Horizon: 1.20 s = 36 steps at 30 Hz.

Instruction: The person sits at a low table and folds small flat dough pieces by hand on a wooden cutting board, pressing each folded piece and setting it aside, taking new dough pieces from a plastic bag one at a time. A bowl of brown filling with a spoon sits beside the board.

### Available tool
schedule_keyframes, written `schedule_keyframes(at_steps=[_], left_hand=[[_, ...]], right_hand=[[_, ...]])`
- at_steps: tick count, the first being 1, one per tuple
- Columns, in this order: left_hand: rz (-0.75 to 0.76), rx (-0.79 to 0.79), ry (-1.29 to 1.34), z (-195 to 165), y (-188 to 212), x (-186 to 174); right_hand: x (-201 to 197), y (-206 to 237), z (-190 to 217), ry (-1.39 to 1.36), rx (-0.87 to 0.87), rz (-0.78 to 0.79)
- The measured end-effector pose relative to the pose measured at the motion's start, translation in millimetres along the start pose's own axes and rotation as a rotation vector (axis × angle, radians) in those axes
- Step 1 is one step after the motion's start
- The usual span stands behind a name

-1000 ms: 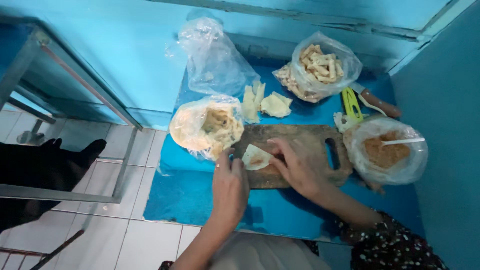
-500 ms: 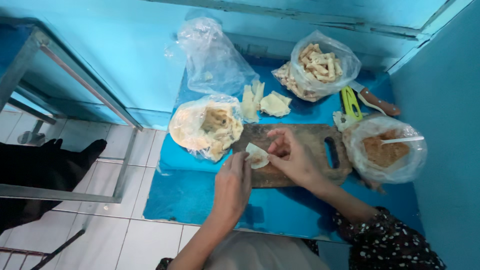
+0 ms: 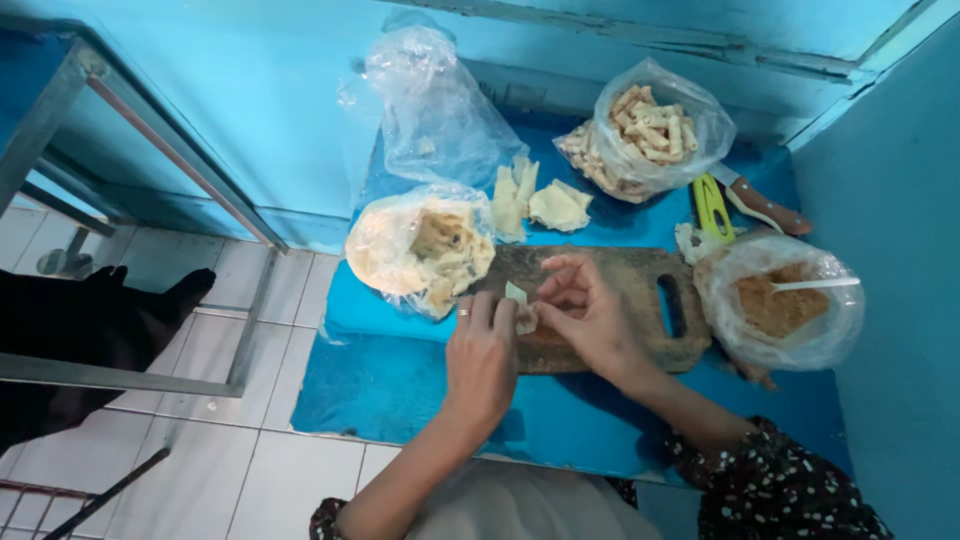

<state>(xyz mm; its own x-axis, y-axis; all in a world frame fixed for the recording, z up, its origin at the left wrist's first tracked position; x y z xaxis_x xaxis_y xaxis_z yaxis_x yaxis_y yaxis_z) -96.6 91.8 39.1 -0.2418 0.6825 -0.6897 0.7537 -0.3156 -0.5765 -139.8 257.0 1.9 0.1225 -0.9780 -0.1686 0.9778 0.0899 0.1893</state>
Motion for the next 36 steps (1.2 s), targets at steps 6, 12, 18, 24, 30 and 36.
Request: schedule_keyframes(at_steps=[6, 12, 18, 24, 30, 36], left_hand=[[-0.155, 0.075, -0.086, -4, -2, -7], [-0.130, 0.031, -0.103, 2, -2, -9], [-0.004, 0.280, -0.254, -4, 3, -22], [0.154, 0.493, -0.379, 5, -1, -15], [-0.010, 0.197, 0.060, 23, -10, -13], [-0.055, 0.171, 0.057, 14, -9, -16]], right_hand=[[10, 1, -8, -0.178, 0.101, 0.084], [14, 20, 19, 0.357, -0.324, -0.002], [12, 31, 46, 0.623, -0.632, 0.039], [4, 20, 49, 0.614, -0.564, 0.219], [6, 13, 45, 0.607, -0.522, 0.204], [13, -10, 38, 0.300, -0.078, 0.210]])
Point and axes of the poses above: each hand's wrist, its own y-axis away from the middle knuckle, its own x-axis out of the palm, z = x × y, the point moved 5 cm from there along -y, towards the middle knuckle, and after that the axes turned 14 degrees about x, right-handed, at the moved point
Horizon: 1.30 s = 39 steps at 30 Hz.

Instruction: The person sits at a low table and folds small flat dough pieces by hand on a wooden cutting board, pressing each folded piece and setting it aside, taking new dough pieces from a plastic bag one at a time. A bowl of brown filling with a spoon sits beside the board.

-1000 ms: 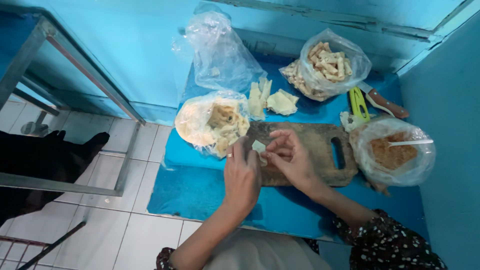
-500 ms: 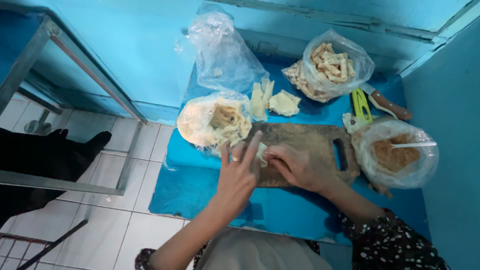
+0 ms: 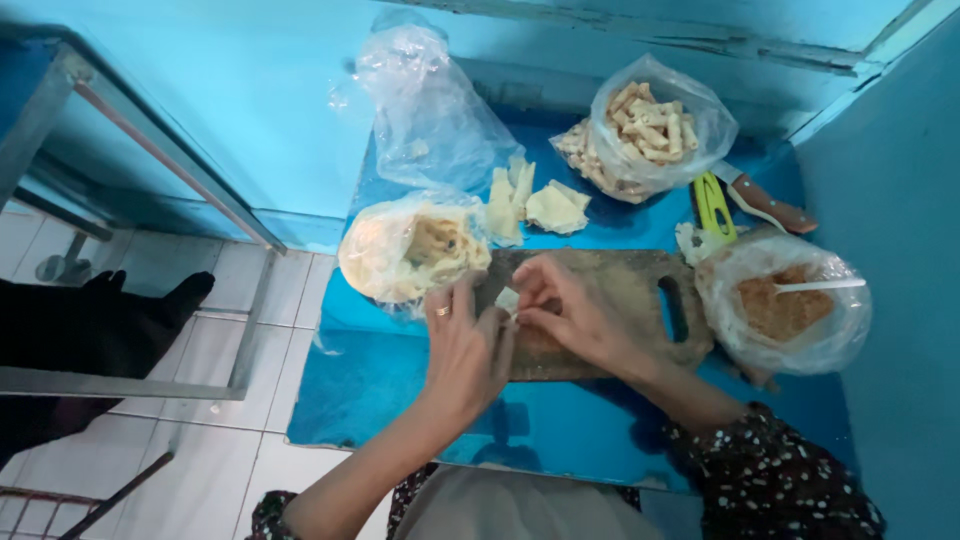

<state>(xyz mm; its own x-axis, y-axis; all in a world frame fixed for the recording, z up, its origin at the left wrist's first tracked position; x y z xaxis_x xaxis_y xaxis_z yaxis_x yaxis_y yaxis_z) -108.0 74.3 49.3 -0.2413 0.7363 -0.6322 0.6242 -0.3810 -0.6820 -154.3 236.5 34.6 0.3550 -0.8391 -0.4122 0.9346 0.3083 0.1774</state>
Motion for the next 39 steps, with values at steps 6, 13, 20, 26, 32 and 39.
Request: schedule_keyframes(at_steps=[6, 13, 20, 26, 32, 39], left_hand=[[-0.004, -0.111, -0.025, 6, -5, 3], [0.037, 0.122, -0.226, -4, -1, -4], [0.070, 0.025, -0.129, 12, -7, 7], [-0.004, 0.074, -0.133, 3, -8, -1], [0.031, 0.022, -0.121, 7, -6, 5], [-0.078, 0.057, -0.079, 1, -2, 0]], right_hand=[[1, 3, 16, 0.256, 0.072, -0.109], [-5, 19, 29, 0.697, -0.465, -0.342], [-6, 11, 17, 0.571, -0.400, -0.356], [-4, -17, -4, 0.034, 0.102, -0.088], [-4, 11, 20, 0.458, -0.330, -0.329], [0, 12, 27, 0.646, -0.436, -0.458]])
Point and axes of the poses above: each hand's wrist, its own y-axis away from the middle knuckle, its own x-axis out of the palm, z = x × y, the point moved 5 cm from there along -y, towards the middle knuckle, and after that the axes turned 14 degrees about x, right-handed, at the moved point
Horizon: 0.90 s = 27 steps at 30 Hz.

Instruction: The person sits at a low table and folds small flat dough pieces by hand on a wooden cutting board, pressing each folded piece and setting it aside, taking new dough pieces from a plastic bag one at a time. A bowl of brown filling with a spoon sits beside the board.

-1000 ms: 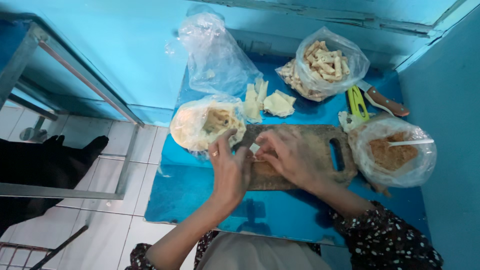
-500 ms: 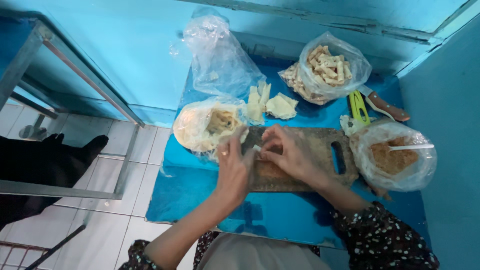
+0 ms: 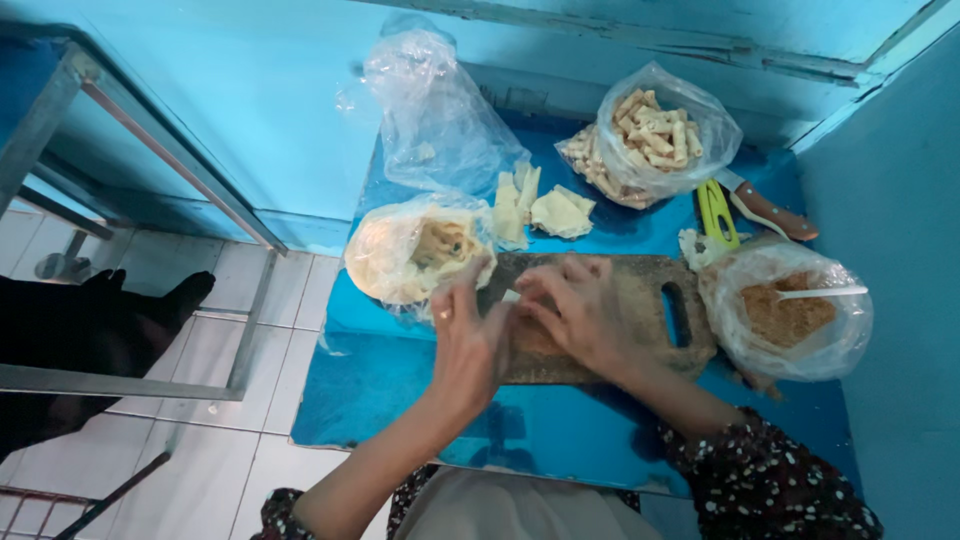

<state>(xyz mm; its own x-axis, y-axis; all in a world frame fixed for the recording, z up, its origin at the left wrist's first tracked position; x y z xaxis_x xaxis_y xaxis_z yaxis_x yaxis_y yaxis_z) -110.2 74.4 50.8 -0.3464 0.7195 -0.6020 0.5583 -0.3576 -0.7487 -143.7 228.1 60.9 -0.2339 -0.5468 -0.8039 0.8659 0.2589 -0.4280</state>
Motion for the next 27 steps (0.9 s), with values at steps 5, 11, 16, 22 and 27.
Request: schedule_keyframes(at_steps=[5, 11, 16, 22, 27], left_hand=[[0.062, 0.044, -0.076, 3, -2, 0], [0.045, -0.012, -0.055, 8, -8, 4], [0.078, -0.001, -0.048, 11, -6, 3], [0.134, 0.002, -0.111, 18, -7, 14], [0.044, -0.093, -0.113, 24, -11, 20]], right_hand=[[1, -5, -6, -0.129, 0.122, 0.099], [-2, -1, 1, -0.012, 0.062, 0.036], [2, -5, -5, -0.041, 0.095, 0.069], [2, -6, -8, -0.118, 0.102, 0.019], [12, -13, -4, 0.015, 0.086, 0.042]])
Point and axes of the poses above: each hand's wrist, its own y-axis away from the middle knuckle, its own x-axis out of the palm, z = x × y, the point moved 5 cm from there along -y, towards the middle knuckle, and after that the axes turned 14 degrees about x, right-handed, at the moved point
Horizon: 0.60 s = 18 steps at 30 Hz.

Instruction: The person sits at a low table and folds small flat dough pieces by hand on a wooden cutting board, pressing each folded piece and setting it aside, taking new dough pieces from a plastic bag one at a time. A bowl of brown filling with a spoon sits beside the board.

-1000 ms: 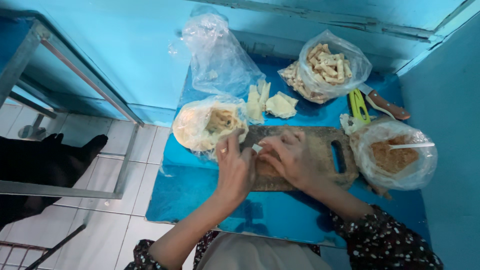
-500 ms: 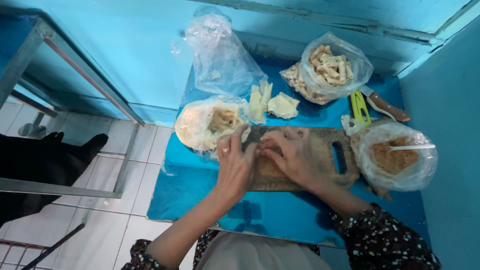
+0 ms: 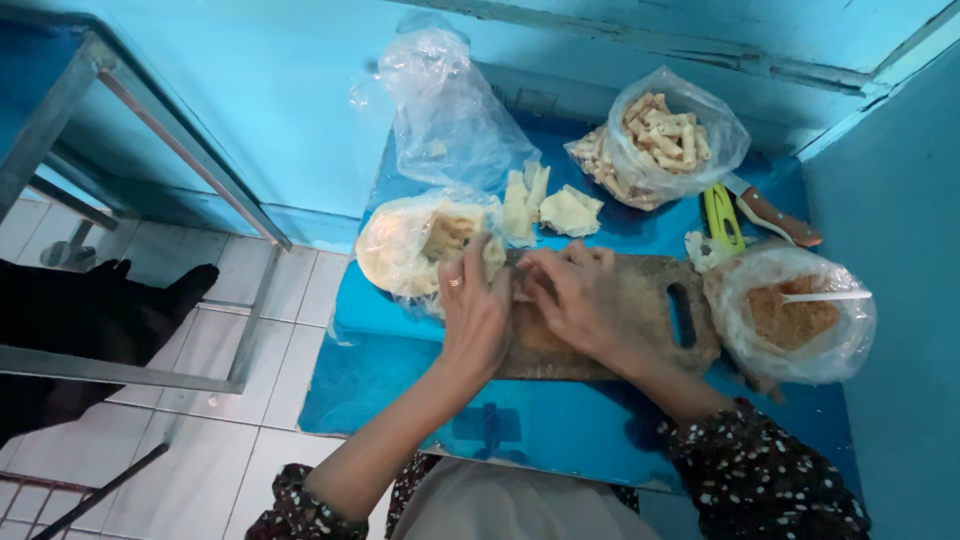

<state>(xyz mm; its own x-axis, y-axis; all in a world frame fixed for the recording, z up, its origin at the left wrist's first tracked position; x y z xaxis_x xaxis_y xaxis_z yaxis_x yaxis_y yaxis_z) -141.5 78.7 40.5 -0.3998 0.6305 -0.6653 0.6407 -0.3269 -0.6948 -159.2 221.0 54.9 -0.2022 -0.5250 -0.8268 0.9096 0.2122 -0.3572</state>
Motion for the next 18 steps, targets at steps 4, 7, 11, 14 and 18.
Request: schedule_keyframes(at_steps=[4, 7, 11, 14, 18], left_hand=[[-0.198, -0.070, 0.020, 7, -3, -20], [-0.371, -0.134, -0.013, 9, 4, -50], [-0.481, -0.172, -0.151, 9, 23, -94], [-0.521, -0.242, -0.155, 9, 47, -120], [-0.506, -0.316, -0.194, 13, 73, -131]], right_hand=[[8, -7, 11, 0.167, -0.033, -0.107], [10, -16, 14, 0.232, 0.014, -0.116], [-8, -29, 5, 0.058, 0.146, -0.048], [-29, -25, 0, -0.199, 0.148, 0.096], [-29, 4, 23, -0.070, -0.207, 0.057]])
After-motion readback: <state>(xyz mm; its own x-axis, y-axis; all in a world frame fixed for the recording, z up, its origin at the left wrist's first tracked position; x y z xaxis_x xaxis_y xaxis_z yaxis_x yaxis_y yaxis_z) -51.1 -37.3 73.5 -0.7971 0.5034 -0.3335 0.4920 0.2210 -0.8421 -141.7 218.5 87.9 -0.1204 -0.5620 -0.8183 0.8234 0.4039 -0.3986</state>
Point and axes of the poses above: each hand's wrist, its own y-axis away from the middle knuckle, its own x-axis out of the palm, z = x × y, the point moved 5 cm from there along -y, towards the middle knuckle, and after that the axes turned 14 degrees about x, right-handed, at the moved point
